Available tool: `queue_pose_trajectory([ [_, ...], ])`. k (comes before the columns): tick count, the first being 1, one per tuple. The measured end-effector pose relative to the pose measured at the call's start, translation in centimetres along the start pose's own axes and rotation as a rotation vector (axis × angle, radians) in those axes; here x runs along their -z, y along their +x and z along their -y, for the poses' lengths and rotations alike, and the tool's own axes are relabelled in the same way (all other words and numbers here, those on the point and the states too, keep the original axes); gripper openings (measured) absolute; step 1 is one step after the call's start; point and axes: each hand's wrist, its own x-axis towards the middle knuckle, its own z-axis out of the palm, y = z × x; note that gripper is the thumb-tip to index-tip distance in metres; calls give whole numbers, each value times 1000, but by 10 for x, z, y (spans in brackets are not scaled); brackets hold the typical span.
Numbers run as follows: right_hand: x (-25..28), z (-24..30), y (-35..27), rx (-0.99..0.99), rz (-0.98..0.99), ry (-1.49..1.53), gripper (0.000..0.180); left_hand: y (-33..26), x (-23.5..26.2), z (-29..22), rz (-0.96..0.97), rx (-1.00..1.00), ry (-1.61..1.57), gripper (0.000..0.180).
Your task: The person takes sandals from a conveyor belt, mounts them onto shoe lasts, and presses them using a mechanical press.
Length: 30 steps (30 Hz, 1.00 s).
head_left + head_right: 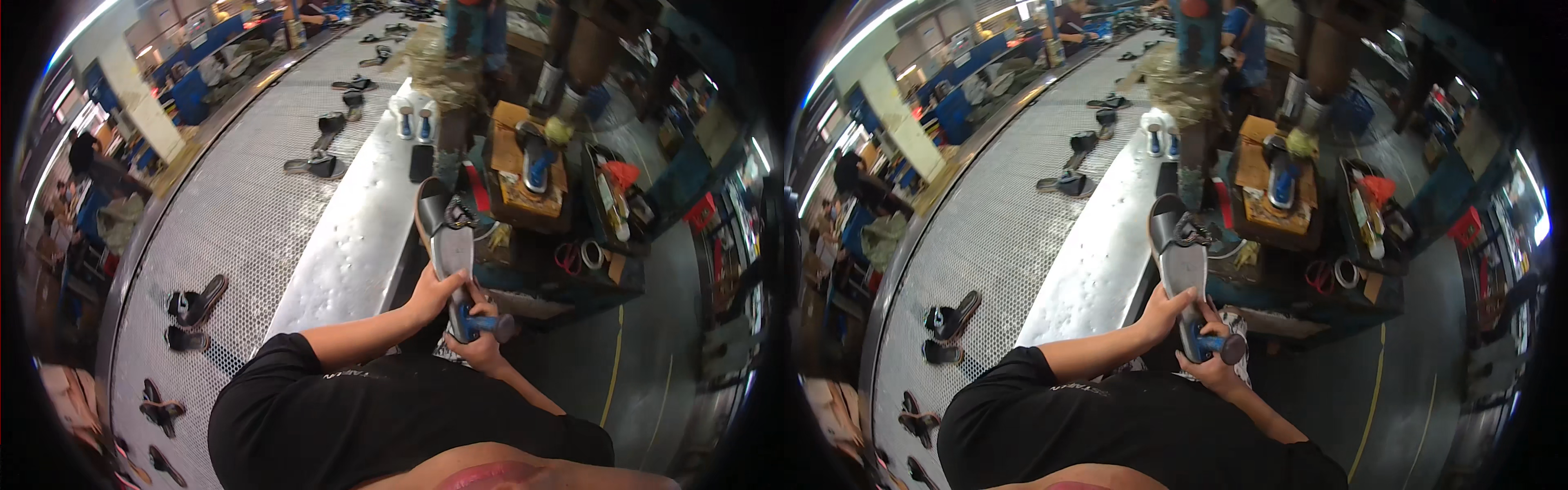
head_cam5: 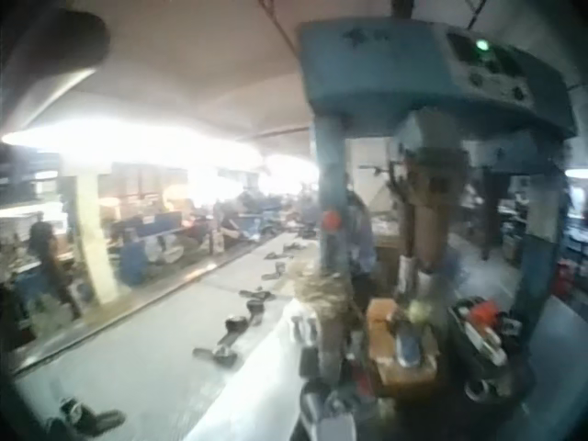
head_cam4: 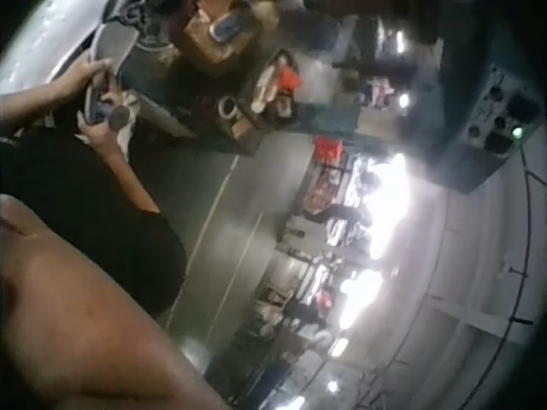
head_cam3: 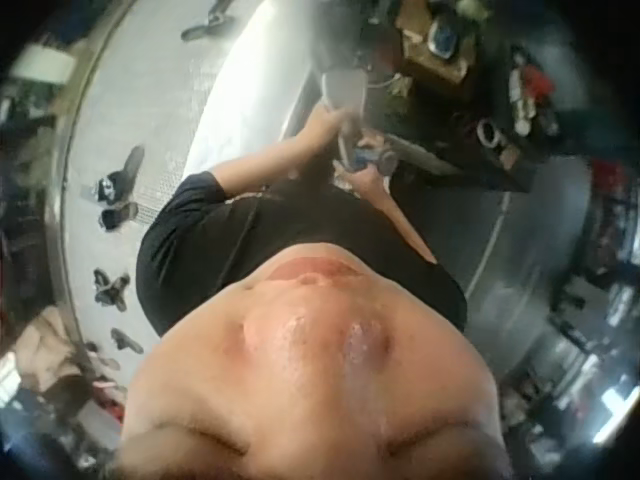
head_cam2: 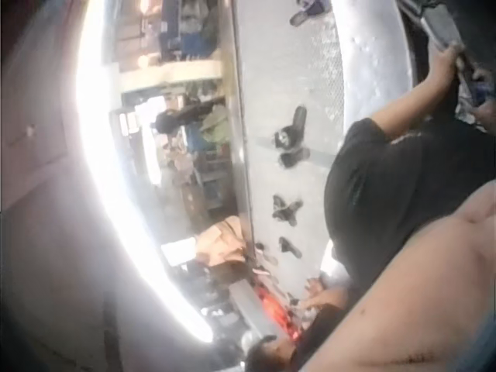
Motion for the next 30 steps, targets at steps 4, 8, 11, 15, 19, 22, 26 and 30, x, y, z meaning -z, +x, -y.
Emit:
queue_pose_trajectory([
  [4, 68, -9, 6, 54, -178, -70, 59, 58, -71, -13, 218, -90, 27, 49],
  [8, 97, 2, 17, 2, -293, -25, 57, 72, -94, -12, 265, -36, 73, 53],
  [11, 103, -12, 16, 38, -361, -85, 57, 56, -115, 3, 432, 11, 48, 64],
  [15, 133, -16, 13, 69, -380, -230, 49, 101, -101, -6, 894, -81, 404, 73],
  [19, 142, -5, -2, 67, -410, -299, 48, 219, -92, -21, 253, -420, 491, 45],
  [22, 133, -5, -8, 37, -427, -370, 51, 263, -127, -29, 14, -751, 1144, 79],
  [26, 109, -13, 19, -6, -508, -280, 47, 297, -128, -2, -37, -632, 1186, 77],
  [30, 104, -19, 39, -51, -524, -256, 47, 289, -96, -14, 78, -517, 789, 65],
])
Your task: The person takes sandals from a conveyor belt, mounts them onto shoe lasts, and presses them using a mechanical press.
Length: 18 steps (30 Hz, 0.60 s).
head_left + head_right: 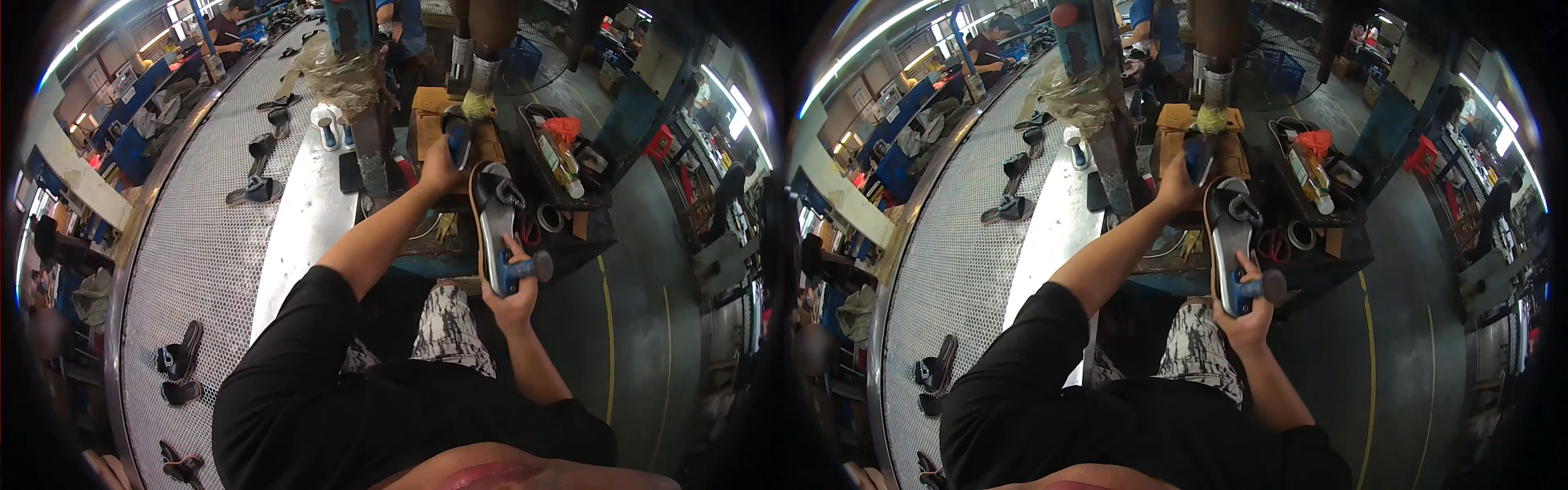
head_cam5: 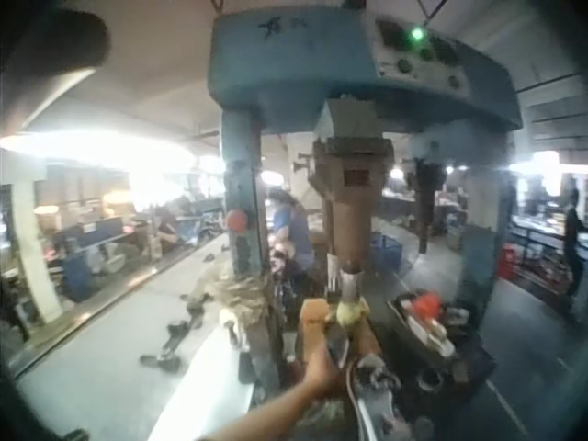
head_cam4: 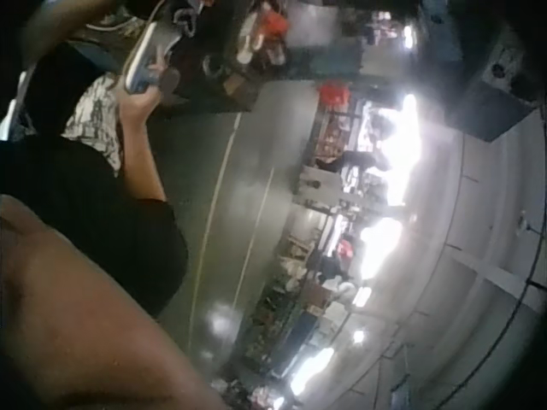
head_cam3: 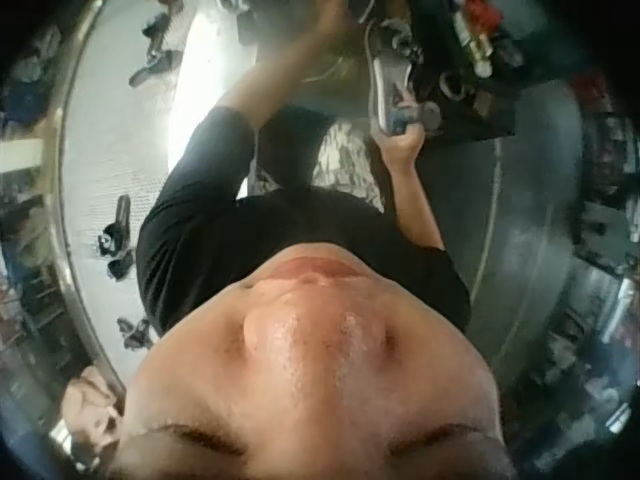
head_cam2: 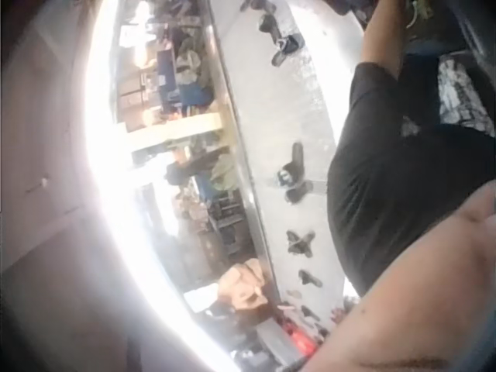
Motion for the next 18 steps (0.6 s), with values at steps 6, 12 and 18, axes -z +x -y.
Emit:
queue_pose_trajectory([
  [6, -32, -47, 103, -63, 139, -216, 56, -157, 70, 7, -69, 27, 56, 77],
  [12, -83, -120, 165, -75, 253, -493, 78, -285, 137, 15, -348, 276, -42, 74],
  [18, -97, -128, 153, -12, 142, -527, 78, -338, 218, 66, -461, 342, 299, 76],
])
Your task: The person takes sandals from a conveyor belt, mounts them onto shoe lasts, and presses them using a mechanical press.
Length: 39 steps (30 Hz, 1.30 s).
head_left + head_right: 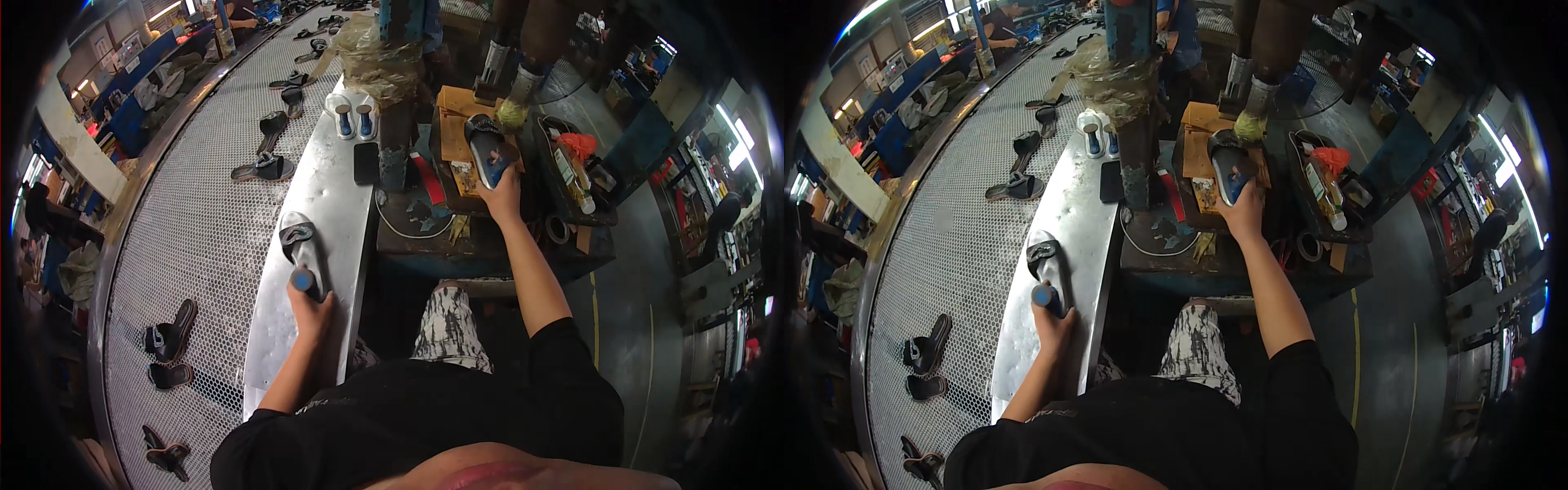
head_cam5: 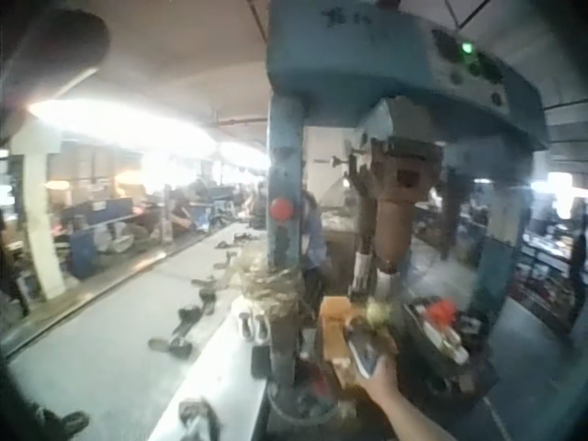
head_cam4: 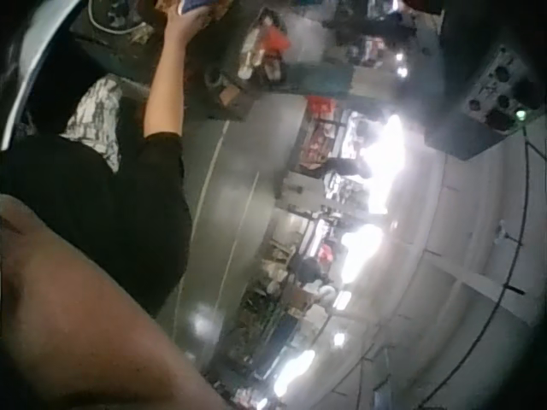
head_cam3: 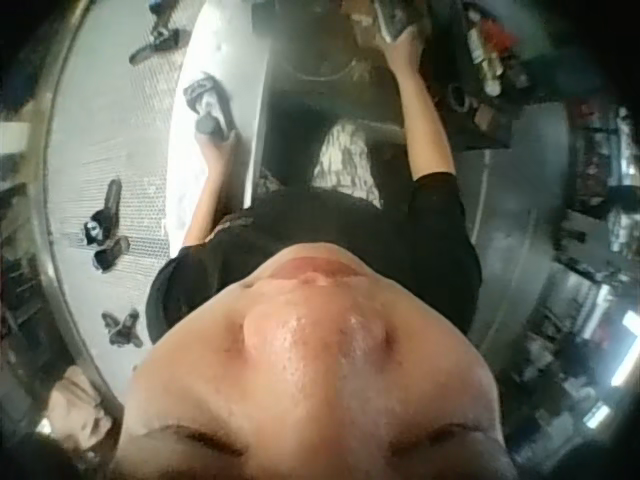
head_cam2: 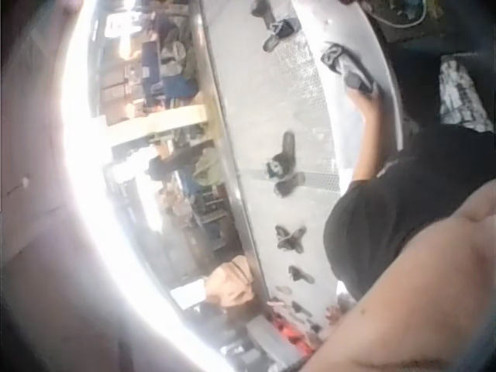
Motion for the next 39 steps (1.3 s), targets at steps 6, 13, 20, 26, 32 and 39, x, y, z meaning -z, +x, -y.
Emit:
queue_pose_trajectory([
  [6, -8, 6, -6, 19, -73, -108, 79, -5, 7, -2, 12, 4, 148, 78],
  [13, -16, 20, 32, -104, 105, -160, 72, -3, 11, 12, -15, 4, 84, 81],
  [20, 33, -66, 16, 156, -267, -278, 83, -33, 18, -7, 4, -28, -27, 83],
  [26, 58, -38, 25, 60, -100, 43, 66, -39, 64, 27, 147, -204, -100, 72],
  [32, 100, -6, 24, 104, 58, -196, 44, 43, 210, 109, 50, 335, 761, 65],
  [39, 106, 12, 20, 71, 156, -327, 59, 19, 264, 144, 336, 397, 921, 53],
])
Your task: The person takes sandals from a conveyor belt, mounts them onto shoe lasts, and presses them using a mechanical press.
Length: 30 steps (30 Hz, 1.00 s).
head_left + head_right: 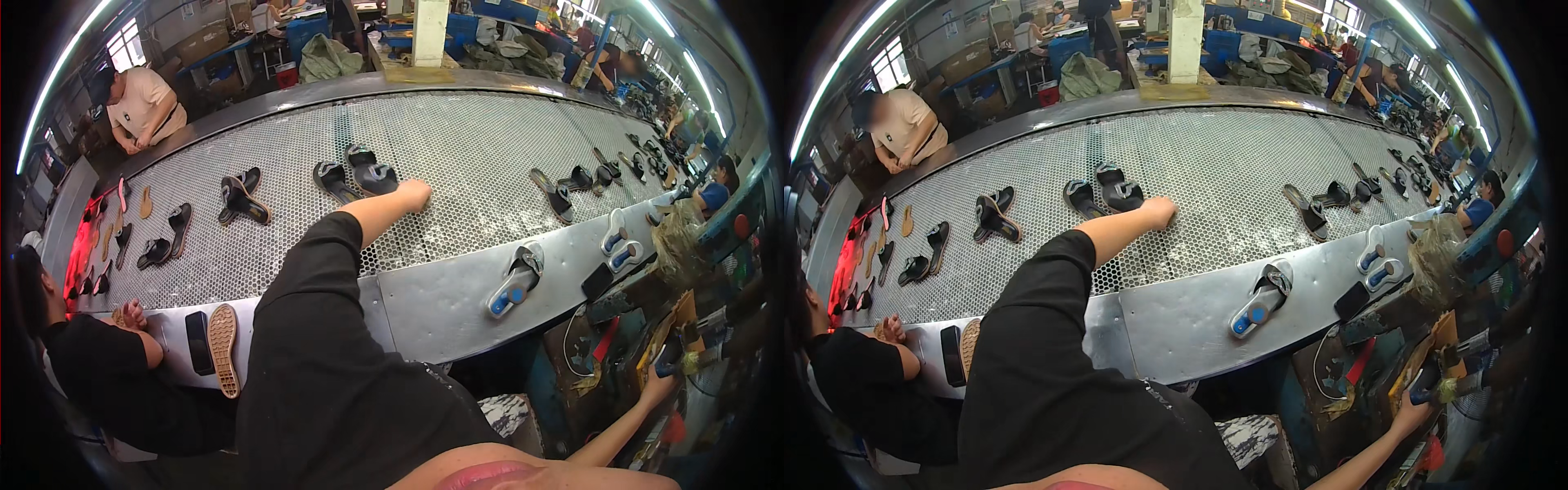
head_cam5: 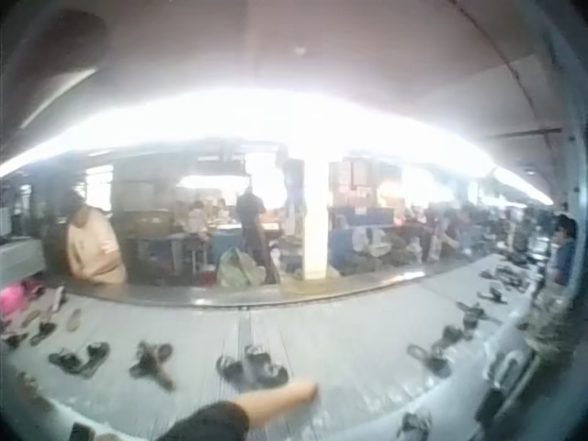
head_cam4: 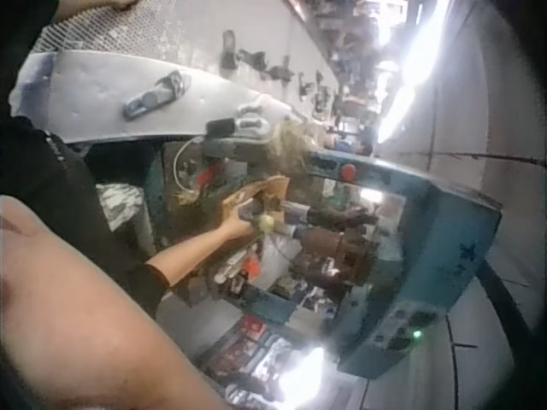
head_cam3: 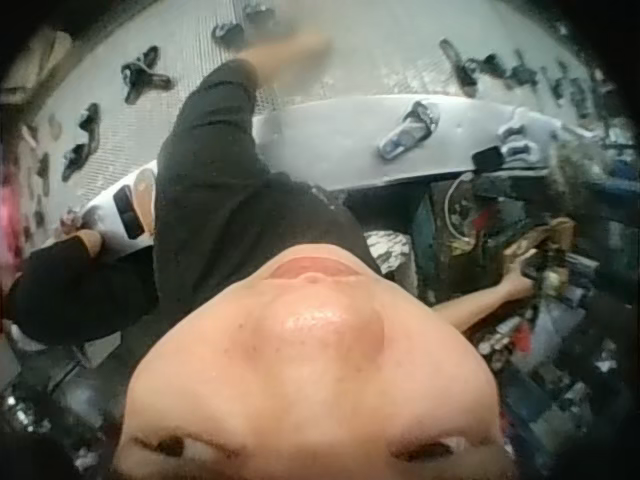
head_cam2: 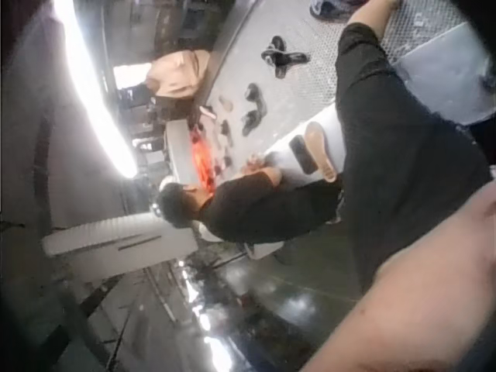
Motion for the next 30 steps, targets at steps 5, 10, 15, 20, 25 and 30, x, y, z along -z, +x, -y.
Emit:
queue_pose_trajectory([
  [5, -60, -39, -22, 76, -284, -49, 85, -45, 106, -85, -295, -359, -798, 78],
  [10, -72, -31, -36, 53, -350, 32, 83, -106, 146, -111, -188, -622, -1585, 97],
  [15, -44, 56, -112, 23, -324, 258, 69, -170, 63, -164, -85, -536, -1194, 59],
  [20, -43, 157, -224, 123, -279, 890, 61, -235, 2, -255, 999, -357, -2234, 35],
  [25, -9, 262, -273, 214, 28, 1072, 49, -189, 32, -272, 1111, -104, -2259, 25],
  [30, 2, 237, -256, 514, 338, 1137, 50, -97, 41, -256, 421, -63, -2334, 38],
])
